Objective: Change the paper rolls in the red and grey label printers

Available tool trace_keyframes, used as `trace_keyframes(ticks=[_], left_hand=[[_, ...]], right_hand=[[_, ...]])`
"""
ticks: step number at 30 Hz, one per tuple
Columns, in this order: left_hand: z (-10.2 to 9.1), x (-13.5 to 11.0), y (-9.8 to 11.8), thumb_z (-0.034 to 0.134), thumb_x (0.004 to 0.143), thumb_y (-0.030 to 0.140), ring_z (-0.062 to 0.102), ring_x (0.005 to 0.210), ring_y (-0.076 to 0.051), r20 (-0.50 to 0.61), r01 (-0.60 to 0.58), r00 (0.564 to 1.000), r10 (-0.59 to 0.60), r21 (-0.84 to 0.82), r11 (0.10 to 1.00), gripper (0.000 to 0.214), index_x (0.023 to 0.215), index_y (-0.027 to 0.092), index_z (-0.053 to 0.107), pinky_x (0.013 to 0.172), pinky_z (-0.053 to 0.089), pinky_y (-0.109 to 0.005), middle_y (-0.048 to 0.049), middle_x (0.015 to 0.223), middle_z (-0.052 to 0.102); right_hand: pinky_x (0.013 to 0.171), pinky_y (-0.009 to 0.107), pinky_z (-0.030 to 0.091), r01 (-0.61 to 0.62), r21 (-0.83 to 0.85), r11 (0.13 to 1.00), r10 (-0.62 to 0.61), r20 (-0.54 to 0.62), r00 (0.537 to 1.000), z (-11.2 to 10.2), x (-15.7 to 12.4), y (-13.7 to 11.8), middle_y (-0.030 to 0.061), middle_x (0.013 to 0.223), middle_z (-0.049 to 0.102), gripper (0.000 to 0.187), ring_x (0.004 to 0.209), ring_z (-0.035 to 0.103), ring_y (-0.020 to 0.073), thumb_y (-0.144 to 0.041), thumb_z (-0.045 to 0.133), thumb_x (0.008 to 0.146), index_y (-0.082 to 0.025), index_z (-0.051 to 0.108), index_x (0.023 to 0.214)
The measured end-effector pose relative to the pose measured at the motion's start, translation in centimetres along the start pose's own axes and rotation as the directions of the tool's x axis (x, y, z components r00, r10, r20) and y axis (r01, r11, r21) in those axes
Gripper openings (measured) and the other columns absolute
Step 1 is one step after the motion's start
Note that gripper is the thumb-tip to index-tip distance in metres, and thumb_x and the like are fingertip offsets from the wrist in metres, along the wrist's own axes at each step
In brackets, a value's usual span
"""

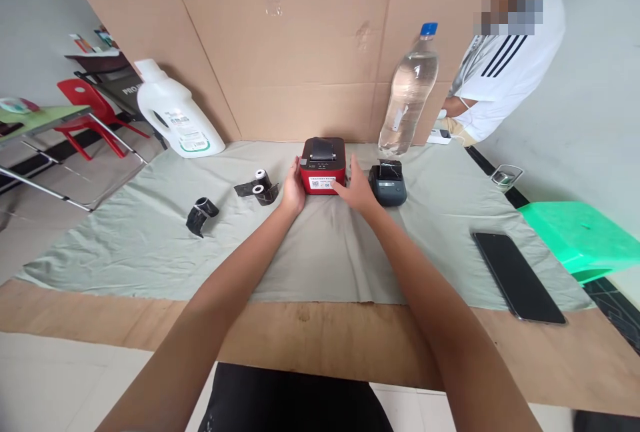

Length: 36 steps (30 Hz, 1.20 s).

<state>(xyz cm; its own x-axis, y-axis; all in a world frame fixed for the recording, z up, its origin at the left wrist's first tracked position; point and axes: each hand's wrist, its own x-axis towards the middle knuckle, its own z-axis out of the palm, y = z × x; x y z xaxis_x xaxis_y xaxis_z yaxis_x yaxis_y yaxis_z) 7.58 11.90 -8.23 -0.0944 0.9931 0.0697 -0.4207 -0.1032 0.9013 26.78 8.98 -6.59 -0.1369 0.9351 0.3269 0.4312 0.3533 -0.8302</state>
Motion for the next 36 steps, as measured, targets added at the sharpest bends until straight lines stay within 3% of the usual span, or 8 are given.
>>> trace_keyframes(ticks=[3,5,8,14,18,23,30,36], left_hand=[[-0.9,-2.5,-0.5,0.041,0.102,0.031,0.035,0.160,-0.016,-0.071,-0.033,0.997,0.033,-0.008,0.999,0.060,0.161,0.022,0.035,0.131,0.033,-0.035,-0.0060,0.174,0.033],[-1.5,-4.8,-0.7,0.047,0.097,0.027,0.034,0.161,-0.018,-0.024,-0.051,0.998,0.052,0.057,0.997,0.061,0.157,0.022,0.040,0.131,0.033,-0.036,-0.0076,0.174,0.034],[-2.4,-8.8,-0.8,0.051,0.093,0.029,0.032,0.162,-0.022,0.060,-0.076,0.996,0.067,0.146,0.986,0.055,0.148,0.026,0.048,0.131,0.034,-0.043,-0.0078,0.172,0.037],[-3.0,-14.4,1.0,0.057,0.092,0.033,0.061,0.136,-0.026,0.247,-0.233,0.959,0.140,0.401,0.886,0.042,0.133,0.025,0.058,0.115,0.049,-0.046,-0.0115,0.137,0.069],[-2.9,-14.7,1.7,0.060,0.092,0.034,0.070,0.111,-0.025,0.412,-0.410,0.895,0.172,0.606,0.681,0.031,0.120,0.024,0.069,0.101,0.055,-0.041,-0.0082,0.112,0.075],[-2.9,-14.0,1.0,0.055,0.097,0.042,0.072,0.084,-0.022,0.307,-0.269,0.949,0.069,0.677,0.685,0.032,0.118,0.024,0.072,0.087,0.059,-0.037,-0.0048,0.091,0.077],[-3.9,-12.9,0.4,0.053,0.099,0.045,0.053,0.148,-0.033,0.388,-0.312,0.922,0.017,0.714,0.626,0.051,0.144,0.022,0.062,0.130,0.030,-0.056,-0.0131,0.153,0.062],[-4.8,-12.2,-0.3,0.062,0.094,0.045,0.043,0.156,-0.025,0.463,-0.319,0.886,-0.013,0.630,0.708,0.046,0.136,0.029,0.068,0.137,0.013,-0.045,-0.0038,0.156,0.059]], right_hand=[[0.123,0.056,0.036,0.016,-0.331,0.943,-0.095,-0.222,0.971,-3.0,-2.8,-0.5,0.0227,0.159,0.046,0.087,0.148,0.043,0.0372,-0.043,0.063,0.087,-0.015,0.029,0.162],[0.123,0.062,0.031,-0.173,-0.507,0.844,0.006,-0.312,0.950,-4.7,-4.5,-0.4,0.0300,0.155,0.046,0.095,0.147,0.040,0.0469,-0.051,0.065,0.088,-0.010,0.024,0.163],[0.114,0.068,0.035,-0.407,-0.567,0.716,0.237,-0.351,0.906,-5.9,-5.8,0.4,0.0407,0.150,0.045,0.118,0.138,0.044,0.0576,-0.065,0.070,0.082,-0.002,0.012,0.164],[0.115,0.060,0.038,-0.401,-0.595,0.697,0.244,-0.329,0.912,-5.7,-5.8,1.1,0.0393,0.148,0.048,0.110,0.137,0.047,0.0515,-0.059,0.069,0.084,0.002,0.018,0.160],[0.118,0.057,0.037,-0.304,-0.608,0.734,0.129,-0.315,0.940,-5.1,-8.1,0.1,0.0340,0.143,0.052,0.100,0.135,0.047,0.0478,-0.059,0.067,0.084,0.000,0.032,0.156],[0.112,0.058,0.043,-0.236,-0.471,0.850,0.079,-0.328,0.941,-1.1,-13.8,-2.7,0.0213,0.134,0.058,0.100,0.131,0.050,0.0427,-0.061,0.073,0.074,-0.014,0.038,0.155],[0.111,0.058,0.044,-0.140,-0.452,0.881,0.038,-0.228,0.973,3.2,-16.7,-5.5,0.0202,0.129,0.058,0.094,0.127,0.050,0.0405,-0.058,0.076,0.072,-0.013,0.043,0.149],[0.113,0.059,0.042,-0.124,-0.500,0.857,0.028,-0.195,0.980,2.7,-17.1,-6.3,0.0207,0.129,0.056,0.094,0.128,0.049,0.0412,-0.059,0.082,0.070,-0.015,0.042,0.143]])
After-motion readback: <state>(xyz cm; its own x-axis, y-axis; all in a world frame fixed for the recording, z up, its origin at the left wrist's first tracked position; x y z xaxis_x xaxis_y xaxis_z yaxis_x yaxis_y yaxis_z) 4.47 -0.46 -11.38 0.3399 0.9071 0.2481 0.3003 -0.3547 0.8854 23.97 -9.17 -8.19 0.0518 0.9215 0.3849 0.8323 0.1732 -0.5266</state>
